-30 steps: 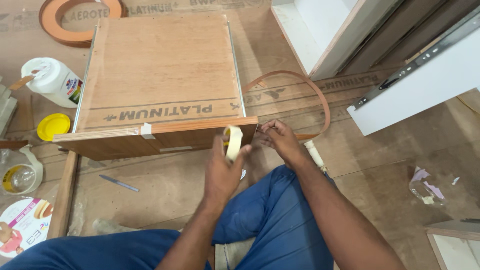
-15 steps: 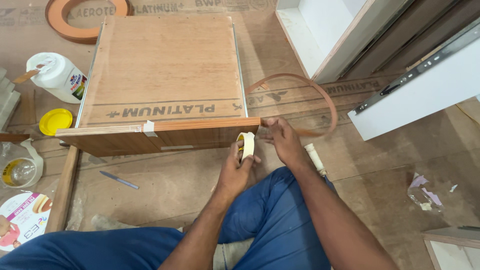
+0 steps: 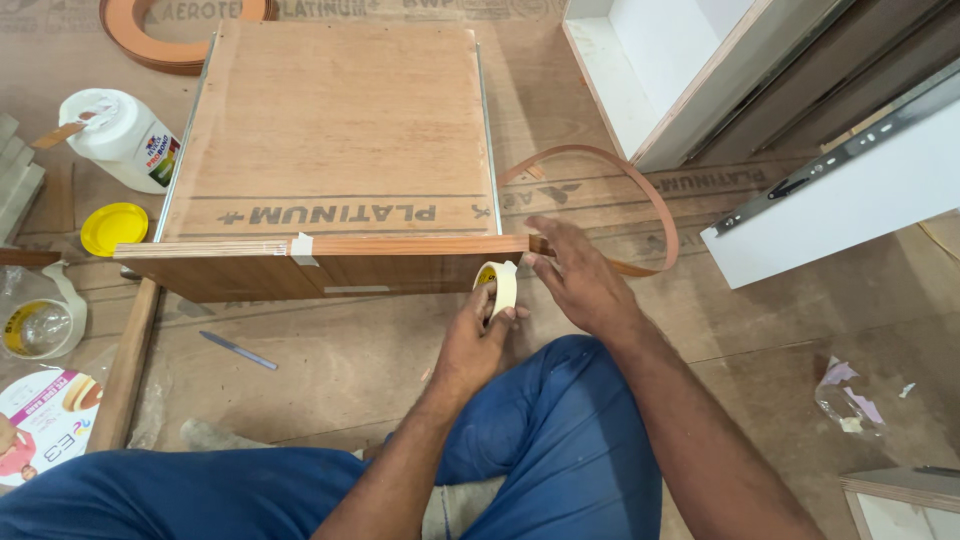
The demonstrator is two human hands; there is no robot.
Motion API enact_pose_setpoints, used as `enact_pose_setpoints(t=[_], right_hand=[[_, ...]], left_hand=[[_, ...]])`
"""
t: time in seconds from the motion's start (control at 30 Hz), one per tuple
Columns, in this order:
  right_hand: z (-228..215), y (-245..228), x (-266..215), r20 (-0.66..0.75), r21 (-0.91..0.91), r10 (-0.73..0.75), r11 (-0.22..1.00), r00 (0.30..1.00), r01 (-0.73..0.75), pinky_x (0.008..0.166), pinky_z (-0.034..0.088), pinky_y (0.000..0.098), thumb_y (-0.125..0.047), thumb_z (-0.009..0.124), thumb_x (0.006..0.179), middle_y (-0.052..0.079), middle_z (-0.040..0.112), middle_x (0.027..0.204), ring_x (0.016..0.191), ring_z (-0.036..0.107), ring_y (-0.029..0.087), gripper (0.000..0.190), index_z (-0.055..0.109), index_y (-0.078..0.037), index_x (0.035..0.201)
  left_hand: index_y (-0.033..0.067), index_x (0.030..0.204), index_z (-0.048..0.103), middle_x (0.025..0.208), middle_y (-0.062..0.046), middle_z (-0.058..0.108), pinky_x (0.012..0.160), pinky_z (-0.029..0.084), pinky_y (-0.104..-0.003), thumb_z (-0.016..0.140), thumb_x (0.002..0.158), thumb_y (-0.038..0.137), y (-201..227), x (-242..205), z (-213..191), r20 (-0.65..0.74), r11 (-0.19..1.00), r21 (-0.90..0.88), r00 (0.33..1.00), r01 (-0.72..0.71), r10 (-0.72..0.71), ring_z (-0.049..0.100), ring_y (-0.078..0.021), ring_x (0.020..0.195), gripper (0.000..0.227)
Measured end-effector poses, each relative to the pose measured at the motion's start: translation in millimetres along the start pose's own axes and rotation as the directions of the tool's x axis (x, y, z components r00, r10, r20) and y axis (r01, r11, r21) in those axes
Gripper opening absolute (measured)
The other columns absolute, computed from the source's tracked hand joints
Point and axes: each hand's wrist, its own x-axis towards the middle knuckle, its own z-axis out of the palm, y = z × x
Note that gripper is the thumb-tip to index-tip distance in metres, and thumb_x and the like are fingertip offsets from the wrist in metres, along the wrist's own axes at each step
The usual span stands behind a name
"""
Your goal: The person applies glue to the edge of a wooden box using a brush, then aligns and presses a wooden edge banding strip onto the glued surface. They use masking tape to secure the banding in place along the edge.
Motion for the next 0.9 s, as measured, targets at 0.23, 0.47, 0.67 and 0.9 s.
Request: enact_pose_setpoints(t=[0.23,0.47,0.67,0.9], right_hand=[[-7,-6,-1,0.077,0.065,0.146,0.986,0.986,-0.151,0.098,0.055,0.0442,-0.038,0.061,0.098,0.017,0.041,0.152,0.119,0.065,0.032,0.045,0.057,-0.018,0.138],[-1,11,2,0.021,0.026,-0.068,0.997,0.997,0.068,0.112,0.039,0.0507,-0.028,0.083,0.085,0.018,0.041,0.155,0.148,0.032,0.039,0.034,0.076,-0.011,0.114],[-9,9,14,-0.019,0.207,-0.044,0.977,0.999,0.047,0.112,0.048,0.0447,-0.022,0.075,0.094,0.013,0.052,0.142,0.142,0.044,0.031,0.018,0.070,-0.005,0.097],[-34,-10,56,0.081,0.031,-0.117,0.993,0.990,0.115,0.084,0.053,0.0374,-0.028,0.066,0.104,0.009,0.063,0.105,0.097,0.064,0.022,0.026,0.064,-0.001,0.099]], left_hand=[[-0.0017,0.125,0.059,0.100,-0.008,0.076,0.085,0.054,-0.027,0.054,0.104,0.010,-3,4,1,0.017,0.998,-0.064,1.000,0.007,-0.006,0.066,-0.0090,0.089,0.024],[-0.0019,0.122,0.060,0.103,-0.008,0.077,0.082,0.055,-0.028,0.057,0.104,0.010,12,6,8,0.016,0.992,-0.117,0.998,-0.057,0.059,0.065,-0.0100,0.087,0.022],[0.0010,0.107,0.066,0.082,-0.006,0.077,0.069,0.055,-0.030,0.061,0.101,0.021,31,-19,10,-0.078,0.965,0.181,0.975,-0.192,0.209,0.069,-0.0079,0.075,0.021],[0.0020,0.089,0.067,0.056,-0.003,0.059,0.046,0.041,-0.029,0.052,0.107,0.039,9,1,24,-0.225,0.985,-0.083,0.960,0.154,-0.169,0.052,-0.0092,0.048,0.044]])
